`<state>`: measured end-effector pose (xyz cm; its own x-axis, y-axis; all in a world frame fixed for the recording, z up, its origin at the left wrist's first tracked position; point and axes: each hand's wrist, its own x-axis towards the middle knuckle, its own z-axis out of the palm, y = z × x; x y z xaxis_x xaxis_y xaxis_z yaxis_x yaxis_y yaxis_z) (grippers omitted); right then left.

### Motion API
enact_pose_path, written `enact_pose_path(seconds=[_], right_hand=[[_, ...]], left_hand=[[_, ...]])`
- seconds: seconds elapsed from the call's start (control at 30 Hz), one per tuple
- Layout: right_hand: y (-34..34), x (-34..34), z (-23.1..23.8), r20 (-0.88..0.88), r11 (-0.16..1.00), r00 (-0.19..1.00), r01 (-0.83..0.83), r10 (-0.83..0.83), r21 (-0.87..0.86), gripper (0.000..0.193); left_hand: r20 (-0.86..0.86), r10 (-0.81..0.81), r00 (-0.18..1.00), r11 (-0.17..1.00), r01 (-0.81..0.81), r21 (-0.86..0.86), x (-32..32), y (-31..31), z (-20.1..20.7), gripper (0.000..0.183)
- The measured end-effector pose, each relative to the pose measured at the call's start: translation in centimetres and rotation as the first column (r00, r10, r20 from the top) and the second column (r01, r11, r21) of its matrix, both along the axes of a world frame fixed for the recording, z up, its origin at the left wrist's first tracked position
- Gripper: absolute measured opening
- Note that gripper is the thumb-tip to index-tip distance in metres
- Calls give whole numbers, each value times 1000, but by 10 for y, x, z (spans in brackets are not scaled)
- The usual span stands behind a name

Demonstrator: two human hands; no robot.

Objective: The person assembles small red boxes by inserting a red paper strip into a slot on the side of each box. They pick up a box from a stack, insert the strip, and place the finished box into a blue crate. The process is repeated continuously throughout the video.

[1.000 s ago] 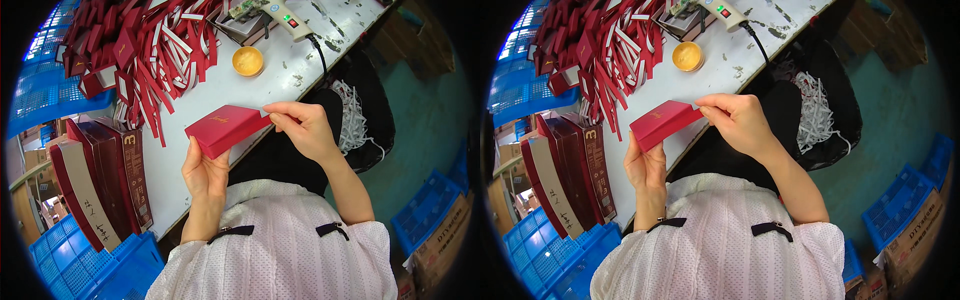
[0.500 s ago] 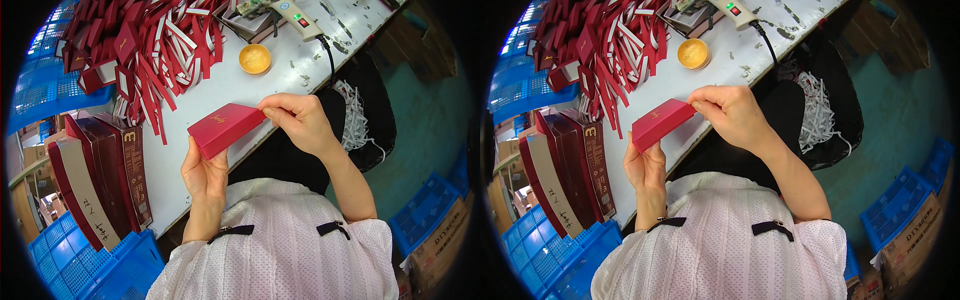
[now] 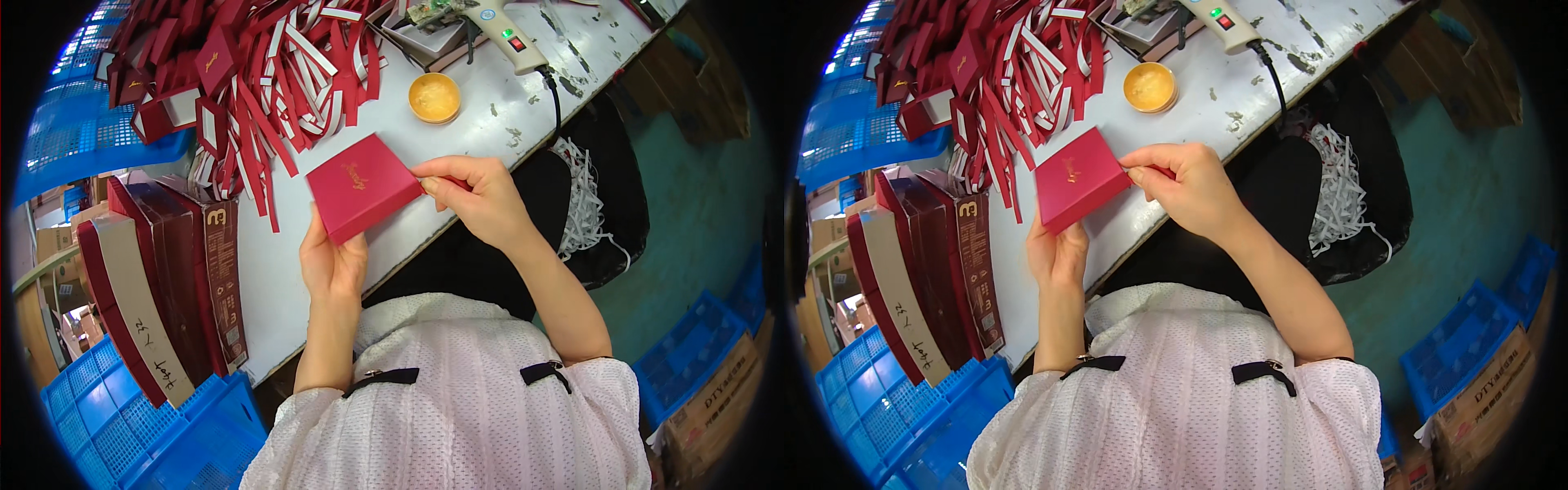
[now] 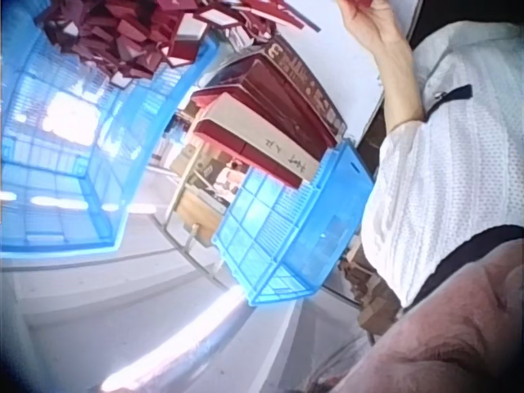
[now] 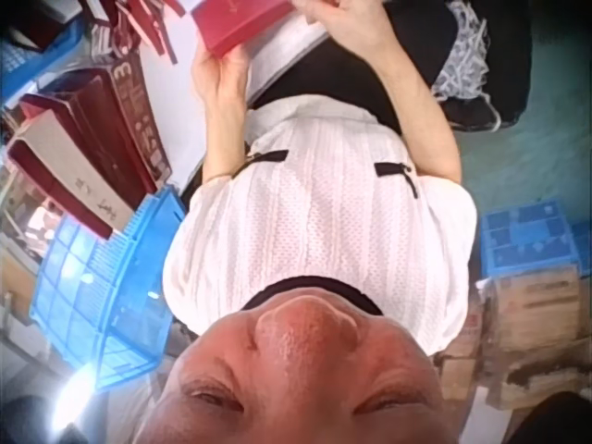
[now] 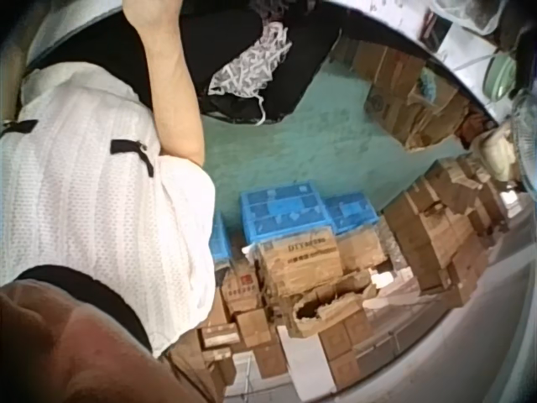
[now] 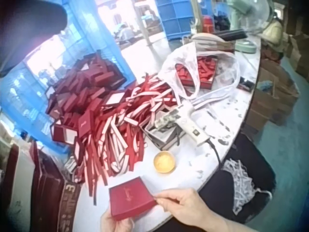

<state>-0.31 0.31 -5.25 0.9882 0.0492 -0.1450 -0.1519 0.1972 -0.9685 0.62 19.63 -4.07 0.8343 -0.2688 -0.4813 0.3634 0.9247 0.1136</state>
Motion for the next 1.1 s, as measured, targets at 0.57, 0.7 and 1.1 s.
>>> enact_pose_path(seconds=[0.57,0.7,1.1], right_hand=[[18,-14,34,261,995,960,99,-97,9,17],[9,-21,37,256,980,967,54,-4,-190,20],[-34,-15,53,421,847,902,294,-93,-443,12]], left_hand=[[442,-255,860,721,-136,680,-10,-43,17,39],[569,-149,809,654,-351,670,-5,-53,23,33],[156,-43,987,995,56,-80,1,-32,42,29]])
